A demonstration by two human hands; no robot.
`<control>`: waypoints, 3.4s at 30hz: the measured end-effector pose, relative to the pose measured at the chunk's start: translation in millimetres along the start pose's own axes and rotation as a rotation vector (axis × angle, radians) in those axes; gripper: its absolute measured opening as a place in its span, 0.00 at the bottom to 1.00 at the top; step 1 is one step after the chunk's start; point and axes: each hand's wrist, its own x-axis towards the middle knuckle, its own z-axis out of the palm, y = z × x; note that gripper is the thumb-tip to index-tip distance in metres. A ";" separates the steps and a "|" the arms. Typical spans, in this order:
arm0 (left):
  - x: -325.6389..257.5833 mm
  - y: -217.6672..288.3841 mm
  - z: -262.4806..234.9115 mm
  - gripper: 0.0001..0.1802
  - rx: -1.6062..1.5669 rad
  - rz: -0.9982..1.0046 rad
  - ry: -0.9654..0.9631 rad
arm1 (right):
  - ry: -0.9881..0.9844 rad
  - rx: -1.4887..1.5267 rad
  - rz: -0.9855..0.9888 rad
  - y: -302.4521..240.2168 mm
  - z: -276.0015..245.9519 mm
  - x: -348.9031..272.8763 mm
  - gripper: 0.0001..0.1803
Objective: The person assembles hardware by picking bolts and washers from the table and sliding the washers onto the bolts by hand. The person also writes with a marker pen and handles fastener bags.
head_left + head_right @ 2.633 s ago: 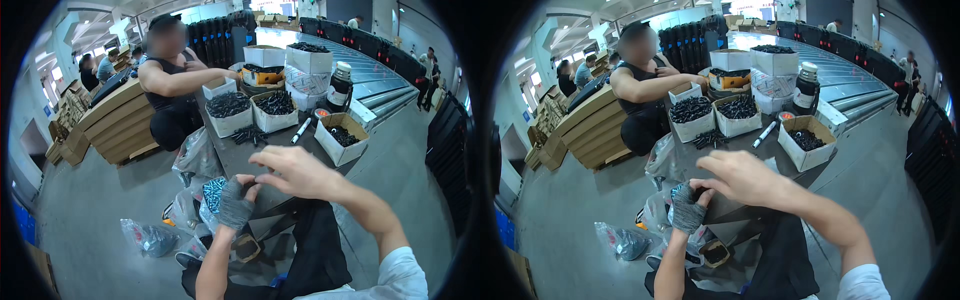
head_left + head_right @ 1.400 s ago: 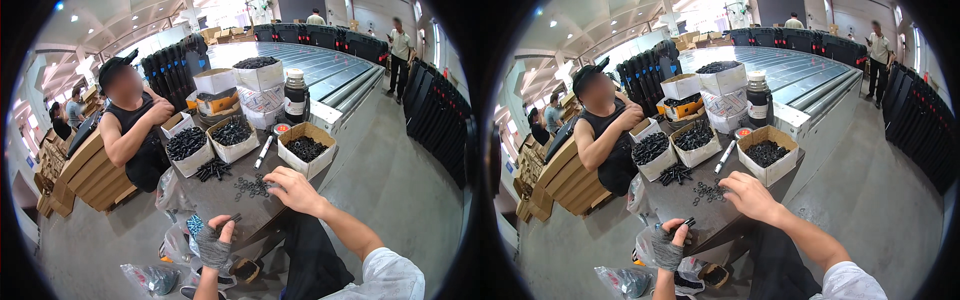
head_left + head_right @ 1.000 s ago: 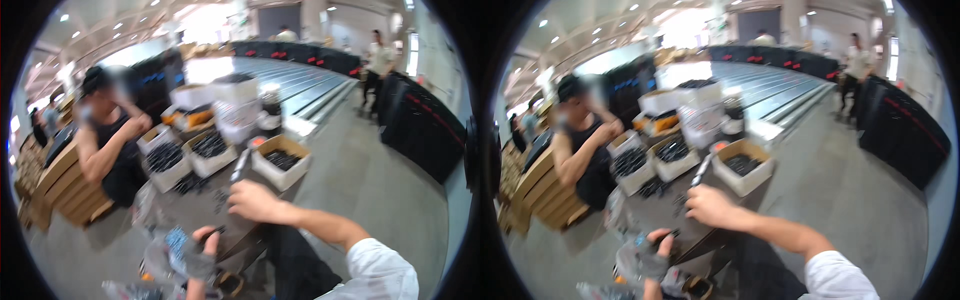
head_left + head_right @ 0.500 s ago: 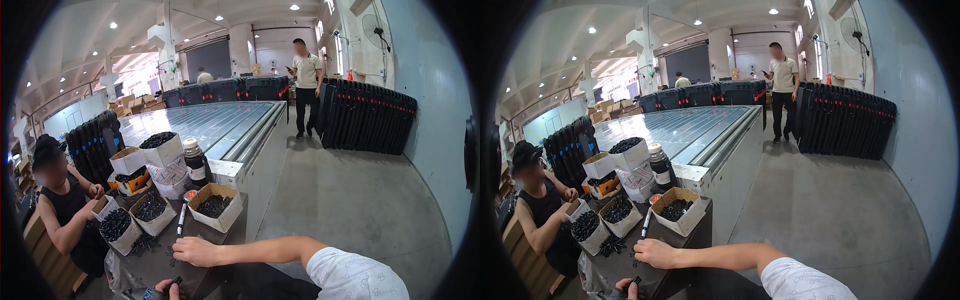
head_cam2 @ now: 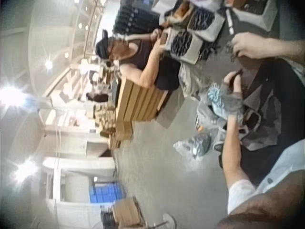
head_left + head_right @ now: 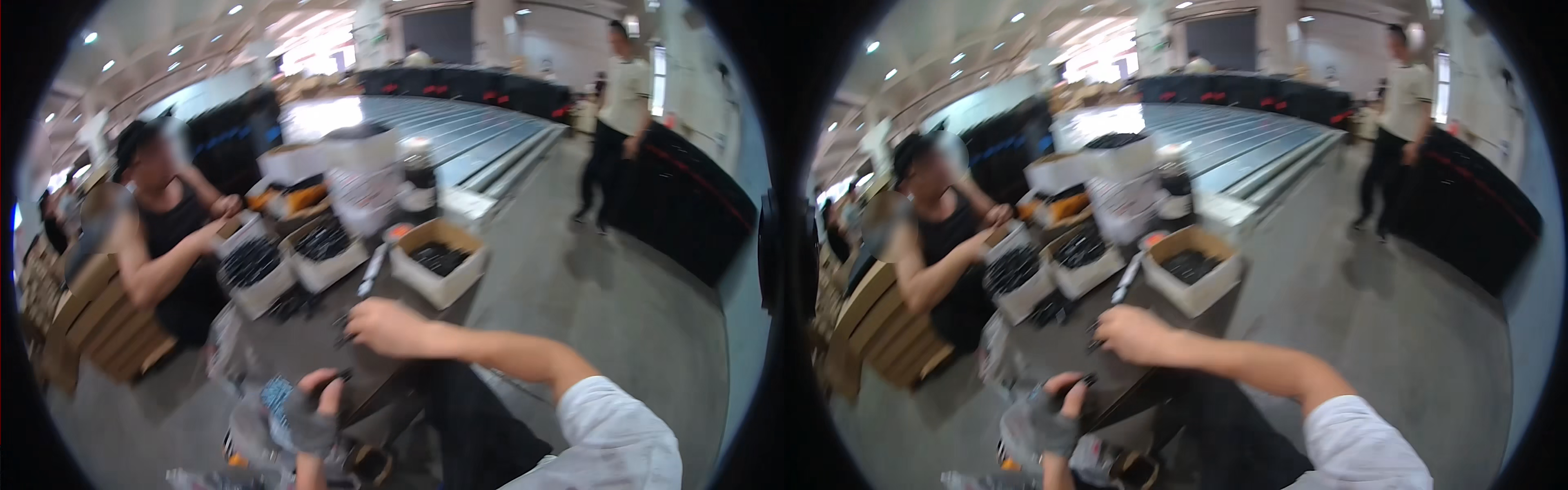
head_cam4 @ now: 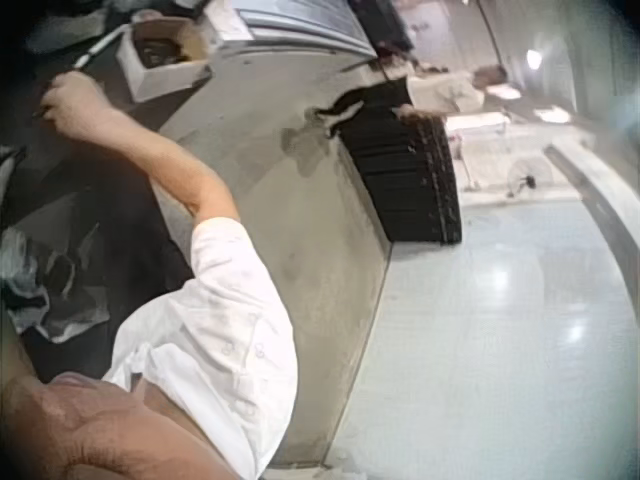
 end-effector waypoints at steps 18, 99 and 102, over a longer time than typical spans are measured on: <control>-9.4 -7.1 -11.5 0.11 -0.051 -0.198 -0.059 | -0.193 -0.073 0.202 -22.3 -19.2 16.6 0.10; 3.0 -41.5 -19.6 0.13 -0.574 -0.308 0.329 | -0.298 -0.037 0.160 -28.3 1.7 52.0 0.15; 4.0 -30.9 -19.3 0.13 -0.599 -0.320 0.315 | -0.318 0.005 0.128 -21.9 5.7 51.4 0.14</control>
